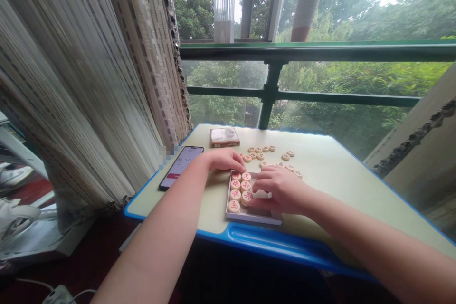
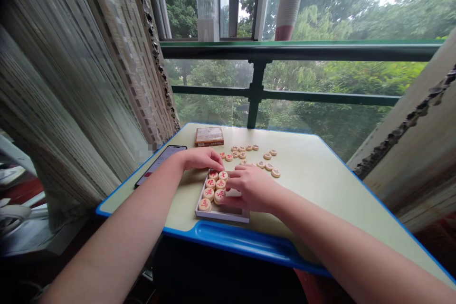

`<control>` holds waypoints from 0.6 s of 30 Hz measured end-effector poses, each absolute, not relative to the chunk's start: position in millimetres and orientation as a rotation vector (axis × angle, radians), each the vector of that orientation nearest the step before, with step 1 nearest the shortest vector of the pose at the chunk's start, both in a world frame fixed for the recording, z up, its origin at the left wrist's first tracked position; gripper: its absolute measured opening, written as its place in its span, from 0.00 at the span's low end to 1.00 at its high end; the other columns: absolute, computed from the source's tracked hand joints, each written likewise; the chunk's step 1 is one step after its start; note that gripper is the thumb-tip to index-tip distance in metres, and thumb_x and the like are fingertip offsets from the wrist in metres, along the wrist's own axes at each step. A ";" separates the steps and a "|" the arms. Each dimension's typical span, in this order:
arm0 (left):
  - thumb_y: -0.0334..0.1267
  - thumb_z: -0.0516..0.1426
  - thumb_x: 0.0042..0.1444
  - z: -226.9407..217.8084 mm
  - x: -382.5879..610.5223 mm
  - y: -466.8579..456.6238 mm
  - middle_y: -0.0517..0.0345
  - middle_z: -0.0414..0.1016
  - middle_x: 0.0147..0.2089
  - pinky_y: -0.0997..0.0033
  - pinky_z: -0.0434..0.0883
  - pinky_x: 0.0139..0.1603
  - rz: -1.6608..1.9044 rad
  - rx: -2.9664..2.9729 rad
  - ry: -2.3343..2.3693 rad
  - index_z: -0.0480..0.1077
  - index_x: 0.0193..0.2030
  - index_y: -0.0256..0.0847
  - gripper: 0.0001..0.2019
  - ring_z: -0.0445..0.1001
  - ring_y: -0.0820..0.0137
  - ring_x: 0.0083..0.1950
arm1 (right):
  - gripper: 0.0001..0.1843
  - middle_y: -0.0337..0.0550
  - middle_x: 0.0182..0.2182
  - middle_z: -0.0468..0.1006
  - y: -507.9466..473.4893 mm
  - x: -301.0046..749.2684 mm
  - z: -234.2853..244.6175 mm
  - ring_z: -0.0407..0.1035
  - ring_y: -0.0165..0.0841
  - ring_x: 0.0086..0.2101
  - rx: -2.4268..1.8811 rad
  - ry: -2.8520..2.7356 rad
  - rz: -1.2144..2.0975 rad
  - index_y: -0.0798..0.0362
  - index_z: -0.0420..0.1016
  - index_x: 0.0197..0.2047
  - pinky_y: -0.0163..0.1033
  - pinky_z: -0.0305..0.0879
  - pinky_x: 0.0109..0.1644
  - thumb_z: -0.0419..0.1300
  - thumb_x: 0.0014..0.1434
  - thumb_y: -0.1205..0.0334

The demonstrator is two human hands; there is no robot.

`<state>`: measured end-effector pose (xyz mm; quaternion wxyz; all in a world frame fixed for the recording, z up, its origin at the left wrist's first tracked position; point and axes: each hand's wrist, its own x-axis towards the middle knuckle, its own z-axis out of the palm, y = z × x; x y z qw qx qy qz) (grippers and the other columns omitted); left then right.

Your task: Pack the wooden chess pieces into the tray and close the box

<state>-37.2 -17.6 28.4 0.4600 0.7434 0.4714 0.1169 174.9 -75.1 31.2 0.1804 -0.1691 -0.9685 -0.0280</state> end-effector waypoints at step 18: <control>0.43 0.61 0.42 31.0 -35.9 -20.1 0.58 0.76 0.36 0.72 0.63 0.40 0.286 1.831 1.183 0.76 0.34 0.40 0.13 0.69 0.70 0.38 | 0.14 0.43 0.24 0.73 -78.4 172.3 32.0 0.62 0.29 0.26 -0.431 -2.772 0.013 0.53 0.73 0.26 0.36 0.59 0.34 0.53 0.58 0.56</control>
